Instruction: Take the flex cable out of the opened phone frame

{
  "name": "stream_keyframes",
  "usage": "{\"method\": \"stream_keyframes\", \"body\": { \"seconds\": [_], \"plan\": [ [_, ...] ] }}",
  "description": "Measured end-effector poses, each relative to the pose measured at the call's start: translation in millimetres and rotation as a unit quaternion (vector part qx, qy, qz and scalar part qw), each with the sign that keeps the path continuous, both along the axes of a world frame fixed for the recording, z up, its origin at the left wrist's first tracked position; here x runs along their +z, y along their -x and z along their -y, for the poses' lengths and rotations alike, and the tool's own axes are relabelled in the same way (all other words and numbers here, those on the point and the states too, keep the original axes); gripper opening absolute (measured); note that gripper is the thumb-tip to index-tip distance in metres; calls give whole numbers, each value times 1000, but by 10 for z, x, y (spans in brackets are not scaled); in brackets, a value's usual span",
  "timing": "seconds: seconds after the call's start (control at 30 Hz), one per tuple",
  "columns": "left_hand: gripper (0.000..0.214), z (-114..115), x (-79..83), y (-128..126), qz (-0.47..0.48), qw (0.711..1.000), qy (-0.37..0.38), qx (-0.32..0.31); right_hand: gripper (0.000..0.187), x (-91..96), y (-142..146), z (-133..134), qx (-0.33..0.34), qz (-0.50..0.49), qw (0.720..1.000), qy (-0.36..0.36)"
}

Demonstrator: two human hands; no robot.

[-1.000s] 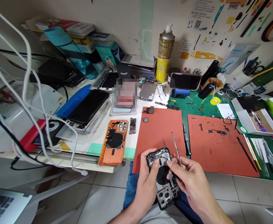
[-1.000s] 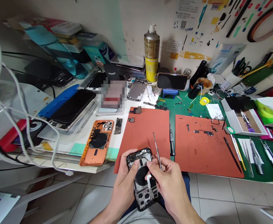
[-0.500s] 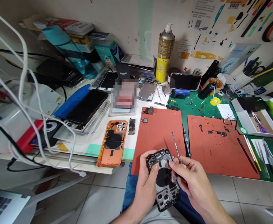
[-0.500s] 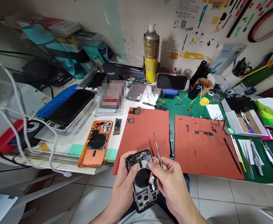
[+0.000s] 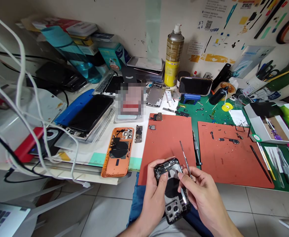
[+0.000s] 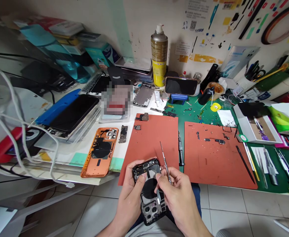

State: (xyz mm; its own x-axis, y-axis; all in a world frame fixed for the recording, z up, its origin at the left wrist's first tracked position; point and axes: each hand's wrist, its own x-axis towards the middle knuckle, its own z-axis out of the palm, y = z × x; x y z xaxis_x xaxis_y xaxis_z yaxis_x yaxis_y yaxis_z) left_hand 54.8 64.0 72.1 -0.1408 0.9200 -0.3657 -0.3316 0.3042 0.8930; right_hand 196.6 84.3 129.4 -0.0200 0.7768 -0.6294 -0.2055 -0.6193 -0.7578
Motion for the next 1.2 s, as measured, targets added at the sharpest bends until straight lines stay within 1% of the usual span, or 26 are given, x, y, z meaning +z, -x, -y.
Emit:
{"method": "stream_keyframes", "body": {
  "seconds": [0.2, 0.3, 0.43, 0.53, 0.67, 0.8, 0.87, 0.93, 1.0, 1.07, 1.1, 1.13, 1.2],
  "plan": [
    [43, -5, 21, 0, -13, 1000, -10, 8, 64, 16, 9, -9, 10, -3, 1000, 9],
    [43, -5, 17, -1, -13, 1000, -4, 4, 63, -12, 2, 13, 14, -8, 1000, 11],
    [43, 6, -3, -3, 17, 1000, 10, 0, 63, -64, -14, 47, 12, -15, 1000, 10],
    [43, 9, -12, -1, 14, 1000, 10, 0, 63, -77, -20, 57, 21, -17, 1000, 6],
    [44, -8, 11, 3, 14, 1000, 11, -3, 65, -73, -23, 53, 28, 6, 1000, -6],
    [42, -23, 23, 12, 15, 1000, 6, -2, 63, -135, -36, 57, 20, 20, 1000, -8],
    [42, -16, -5, 24, 6, 1000, 4, 0, 59, -173, -49, 73, 8, 23, 1000, -18],
    [45, -2, -48, 37, -7, 1000, 9, 7, 56, -186, -74, 99, 15, 33, 999, -33],
    [47, 8, -81, 43, -20, 999, 18, 20, 53, -165, -118, 130, 26, 74, 995, -59],
    [49, 5, -80, 37, -9, 999, 33, 28, 51, -129, -173, 151, 18, 168, 980, -106],
    [51, -1, -63, 32, 8, 999, 44, 28, 50, -114, -200, 153, 5, 232, 962, -142],
    [54, -10, -38, 28, 28, 998, 55, 26, 50, -104, -221, 146, -8, 300, 936, -183],
    [61, -30, 27, 35, 56, 995, 76, 21, 48, -104, -243, 105, -8, 423, 869, -255]
  ]
}}
